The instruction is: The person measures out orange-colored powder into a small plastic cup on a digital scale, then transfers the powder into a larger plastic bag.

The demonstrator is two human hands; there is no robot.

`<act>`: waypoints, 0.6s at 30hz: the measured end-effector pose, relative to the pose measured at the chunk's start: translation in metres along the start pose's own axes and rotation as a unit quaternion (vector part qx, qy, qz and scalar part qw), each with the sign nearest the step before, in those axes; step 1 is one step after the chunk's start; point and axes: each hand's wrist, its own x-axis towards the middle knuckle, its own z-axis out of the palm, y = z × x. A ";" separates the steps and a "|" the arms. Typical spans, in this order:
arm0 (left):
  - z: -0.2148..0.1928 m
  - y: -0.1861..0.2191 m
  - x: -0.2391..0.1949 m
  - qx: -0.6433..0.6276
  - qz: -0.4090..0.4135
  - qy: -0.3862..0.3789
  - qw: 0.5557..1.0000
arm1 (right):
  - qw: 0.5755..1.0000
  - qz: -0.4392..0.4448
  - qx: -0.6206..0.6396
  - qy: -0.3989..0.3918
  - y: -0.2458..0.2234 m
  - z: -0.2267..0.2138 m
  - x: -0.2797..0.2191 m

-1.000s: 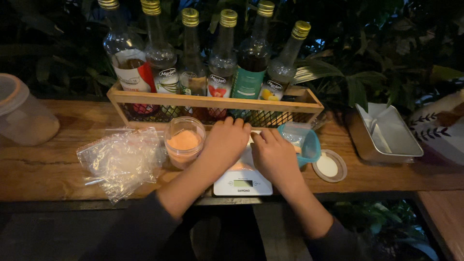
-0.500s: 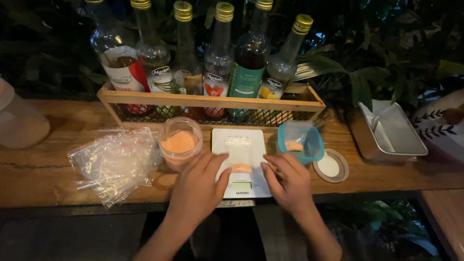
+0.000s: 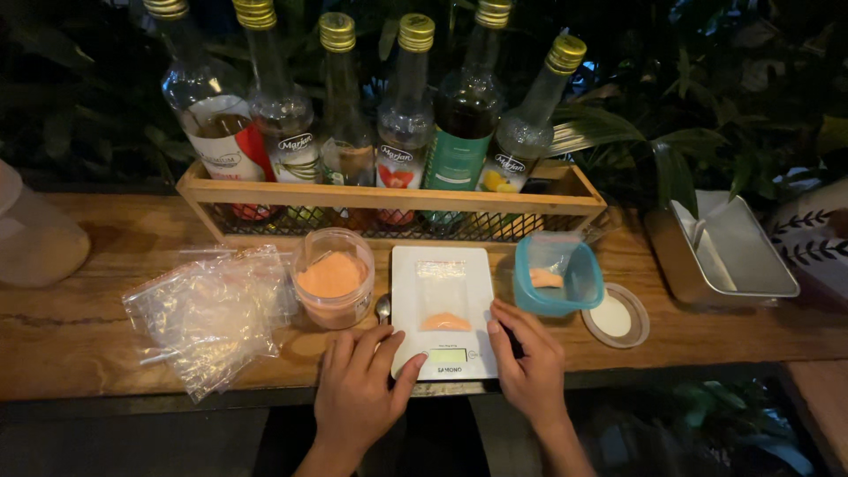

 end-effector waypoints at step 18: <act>0.007 0.005 0.063 -0.061 0.064 -0.110 0.990 | 0.992 -0.115 -0.020 -0.040 -0.028 -0.005 0.052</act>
